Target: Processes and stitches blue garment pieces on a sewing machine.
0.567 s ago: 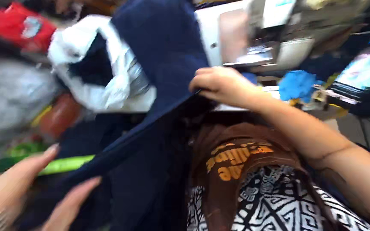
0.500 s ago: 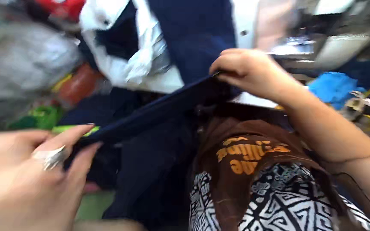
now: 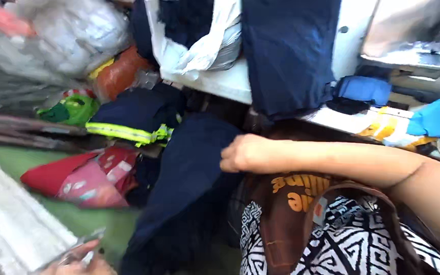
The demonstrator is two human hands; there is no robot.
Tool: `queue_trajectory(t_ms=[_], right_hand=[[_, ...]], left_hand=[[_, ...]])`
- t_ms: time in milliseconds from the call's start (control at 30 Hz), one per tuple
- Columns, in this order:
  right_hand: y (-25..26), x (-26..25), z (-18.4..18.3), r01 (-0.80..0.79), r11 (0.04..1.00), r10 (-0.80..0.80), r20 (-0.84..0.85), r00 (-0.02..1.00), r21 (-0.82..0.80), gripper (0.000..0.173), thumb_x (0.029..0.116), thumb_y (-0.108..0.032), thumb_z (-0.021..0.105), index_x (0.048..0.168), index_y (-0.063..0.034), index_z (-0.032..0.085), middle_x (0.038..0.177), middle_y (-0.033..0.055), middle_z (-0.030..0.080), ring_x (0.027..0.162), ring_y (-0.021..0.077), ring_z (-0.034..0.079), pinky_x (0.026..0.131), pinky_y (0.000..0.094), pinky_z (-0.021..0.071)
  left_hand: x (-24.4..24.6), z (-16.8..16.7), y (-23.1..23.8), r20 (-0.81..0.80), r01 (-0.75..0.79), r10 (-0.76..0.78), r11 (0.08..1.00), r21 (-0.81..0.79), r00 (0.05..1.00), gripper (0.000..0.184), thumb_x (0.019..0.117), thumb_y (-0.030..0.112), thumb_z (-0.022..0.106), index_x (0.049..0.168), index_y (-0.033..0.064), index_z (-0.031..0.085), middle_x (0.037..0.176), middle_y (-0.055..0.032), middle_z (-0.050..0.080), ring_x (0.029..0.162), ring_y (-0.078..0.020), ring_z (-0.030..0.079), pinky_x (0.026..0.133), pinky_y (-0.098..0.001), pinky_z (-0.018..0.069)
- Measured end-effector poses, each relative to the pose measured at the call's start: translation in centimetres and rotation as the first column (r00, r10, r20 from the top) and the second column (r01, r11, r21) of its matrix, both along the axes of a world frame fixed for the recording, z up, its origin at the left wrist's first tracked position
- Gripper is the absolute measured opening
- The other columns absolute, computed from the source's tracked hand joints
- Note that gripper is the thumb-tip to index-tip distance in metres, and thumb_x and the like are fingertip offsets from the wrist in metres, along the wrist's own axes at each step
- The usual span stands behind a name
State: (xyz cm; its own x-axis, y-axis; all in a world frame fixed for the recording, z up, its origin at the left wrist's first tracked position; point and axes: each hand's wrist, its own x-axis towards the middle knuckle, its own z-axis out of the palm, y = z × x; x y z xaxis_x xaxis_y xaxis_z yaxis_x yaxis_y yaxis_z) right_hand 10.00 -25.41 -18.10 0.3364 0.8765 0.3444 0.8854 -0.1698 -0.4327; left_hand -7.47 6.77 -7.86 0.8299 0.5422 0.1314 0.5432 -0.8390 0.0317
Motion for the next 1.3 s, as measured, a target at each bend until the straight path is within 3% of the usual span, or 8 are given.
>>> queue_trajectory(t_ms=[167,300,400,633,833,967,1133,1300], right_hand=[[-7.0,-0.2,-2.7,0.113,0.986,-0.128,-0.123,0.984,-0.125,0.01,0.0949,0.002,0.062,0.097,-0.0021,0.071,0.089,0.0156,0.07,0.082,0.0331,0.071,0.07,0.0519,0.0568],[-12.7,-1.0,-2.1,0.453,0.891,-0.452,-0.136,0.882,-0.021,0.009,0.0962,-0.007,0.065,0.097,-0.006,0.073,0.087,0.009,0.071,0.079,0.0245,0.071,0.069,0.0451,0.0588],[-16.4,-2.4,-1.8,0.678,0.735,-0.67,-0.174,0.721,-0.022,0.012,0.0977,-0.01,0.064,0.103,-0.0108,0.075,0.099,0.0045,0.073,0.09,0.0188,0.072,0.079,0.0414,0.0606],[-19.3,-4.5,-2.9,0.904,0.411,-0.823,-0.377,0.425,0.12,0.014,0.095,-0.006,0.065,0.105,-0.0089,0.075,0.098,0.0025,0.073,0.08,0.0093,0.068,0.073,0.0288,0.0594],[-13.2,-1.2,-2.0,0.96,0.231,-0.73,-0.624,0.278,0.157,0.043,0.0787,-0.003,0.077,0.114,-0.0032,0.053,0.1,0.0125,0.061,0.062,0.0164,0.058,0.055,0.0358,0.0534],[-13.0,3.1,-1.5,0.903,0.098,-0.518,-0.753,0.405,0.418,0.032,0.0855,0.009,0.063,0.114,0.0009,0.05,0.104,0.0105,0.063,0.075,0.0093,0.063,0.062,0.0245,0.0548],[-15.0,4.2,-0.2,0.902,0.112,-0.194,-0.882,0.43,0.416,0.023,0.0997,-0.001,0.058,0.12,-0.0049,0.049,0.07,0.0005,0.061,0.046,0.003,0.044,0.042,0.0178,0.034],[-15.3,5.1,-3.0,0.97,0.212,-0.699,-0.676,0.235,0.118,0.023,0.1026,-0.009,0.057,0.124,-0.0013,0.053,0.081,0.0087,0.066,0.069,0.0188,0.064,0.066,0.0389,0.0555]], left_hand=[[11.8,-6.8,-8.8,0.319,0.731,-0.685,0.682,-0.034,0.654,0.022,0.1006,0.008,0.057,0.106,-0.005,0.074,0.109,-0.0243,0.073,0.11,-0.0398,0.069,0.097,-0.052,0.0528],[18.4,-13.2,-23.0,0.496,0.965,-0.839,0.262,0.009,0.223,0.021,0.0991,0.014,0.064,0.111,0.0002,0.074,0.116,-0.0178,0.073,0.117,-0.0353,0.067,0.099,-0.0501,0.0533],[20.9,-16.1,-29.2,0.537,0.994,-0.84,0.106,0.028,0.075,0.028,0.0988,0.008,0.063,0.126,0.001,0.069,0.127,-0.02,0.069,0.127,-0.0407,0.06,0.104,-0.0529,0.0509],[20.7,-14.0,-30.1,0.601,0.972,-0.768,0.222,-0.076,0.223,0.023,0.0978,0.001,0.062,0.119,0.0026,0.071,0.106,-0.0122,0.075,0.109,-0.0281,0.069,0.093,-0.0404,0.0563],[20.4,-11.2,-31.8,0.731,0.989,-0.67,0.144,-0.045,0.131,0.004,0.0901,0.009,0.076,0.091,0.0048,0.077,0.093,-0.011,0.07,0.108,-0.0273,0.064,0.098,-0.0375,0.0506],[21.9,-9.2,-32.8,0.876,0.993,-0.47,0.016,-0.117,0.111,0.006,0.096,0.006,0.069,0.094,0.0006,0.07,0.114,-0.0133,0.073,0.126,-0.0296,0.061,0.11,-0.0451,0.0472],[25.6,-8.6,-31.1,0.842,0.874,-0.269,0.003,-0.485,0.468,0.007,0.1033,0.019,0.062,0.107,0.0134,0.062,0.087,0.0082,0.06,0.07,0.0015,0.057,0.063,-0.0158,0.0513],[28.0,-13.5,-30.9,0.691,0.839,-0.5,0.449,-0.308,0.521,0.022,0.1031,0.027,0.063,0.106,0.0049,0.067,0.085,-0.006,0.068,0.073,-0.0157,0.063,0.069,-0.0355,0.0531]])
